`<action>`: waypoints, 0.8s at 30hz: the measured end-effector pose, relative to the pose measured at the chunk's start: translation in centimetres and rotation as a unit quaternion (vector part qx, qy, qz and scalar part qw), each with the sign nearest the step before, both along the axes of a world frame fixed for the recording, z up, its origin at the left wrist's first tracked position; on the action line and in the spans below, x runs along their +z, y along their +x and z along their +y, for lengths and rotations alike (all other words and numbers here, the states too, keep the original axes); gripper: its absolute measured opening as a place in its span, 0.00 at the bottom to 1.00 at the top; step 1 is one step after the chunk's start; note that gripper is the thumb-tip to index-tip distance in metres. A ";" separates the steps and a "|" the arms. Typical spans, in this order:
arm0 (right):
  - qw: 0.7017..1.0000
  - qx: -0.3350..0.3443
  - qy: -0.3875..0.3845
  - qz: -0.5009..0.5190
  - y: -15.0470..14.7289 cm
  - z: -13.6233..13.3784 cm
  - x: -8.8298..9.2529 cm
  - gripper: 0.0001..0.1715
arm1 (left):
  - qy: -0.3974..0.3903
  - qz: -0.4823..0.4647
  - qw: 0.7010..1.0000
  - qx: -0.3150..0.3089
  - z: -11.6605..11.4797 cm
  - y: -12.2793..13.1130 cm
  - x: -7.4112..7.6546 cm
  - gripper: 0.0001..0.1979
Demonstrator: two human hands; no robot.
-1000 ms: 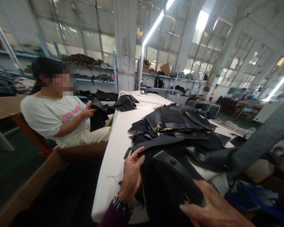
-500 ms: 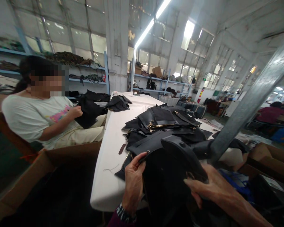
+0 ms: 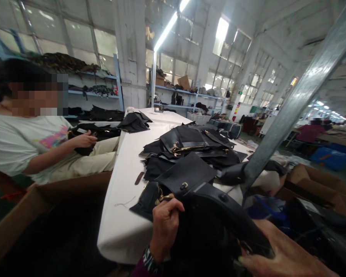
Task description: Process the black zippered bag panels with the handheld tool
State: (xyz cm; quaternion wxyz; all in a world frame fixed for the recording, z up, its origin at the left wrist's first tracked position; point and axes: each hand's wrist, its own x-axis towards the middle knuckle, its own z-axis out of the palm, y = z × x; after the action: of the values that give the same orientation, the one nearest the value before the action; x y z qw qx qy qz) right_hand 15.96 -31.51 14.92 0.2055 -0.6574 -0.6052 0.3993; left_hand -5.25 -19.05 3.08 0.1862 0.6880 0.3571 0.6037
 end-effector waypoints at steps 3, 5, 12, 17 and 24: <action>0.999 0.021 -0.025 0.016 -0.5 0.7 -0.3 0.18 | 0.020 0.017 1.000 0.002 -0.1 0.3 0.3 0.15; 0.997 0.042 -0.038 0.056 -0.7 1.4 -0.7 0.15 | 0.027 0.022 0.999 0.000 -0.2 0.6 0.3 0.15; 0.995 0.048 0.014 0.090 1.0 3.0 -1.0 0.22 | 0.028 0.044 0.999 0.011 -0.9 1.2 -0.9 0.15; 0.996 0.059 0.002 0.062 1.5 2.4 -0.5 0.19 | 0.030 0.047 0.998 0.017 -1.2 1.8 -1.4 0.14; 0.993 0.079 -0.029 0.083 1.7 2.3 -3.1 0.16 | 0.010 0.047 0.999 0.013 -2.5 3.0 -1.6 0.15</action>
State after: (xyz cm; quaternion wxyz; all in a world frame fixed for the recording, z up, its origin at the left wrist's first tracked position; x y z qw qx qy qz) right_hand 17.61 -29.25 11.87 0.2040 -0.5776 -0.6241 0.4851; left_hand -2.27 -21.59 1.50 0.1545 0.7124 0.3685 0.5769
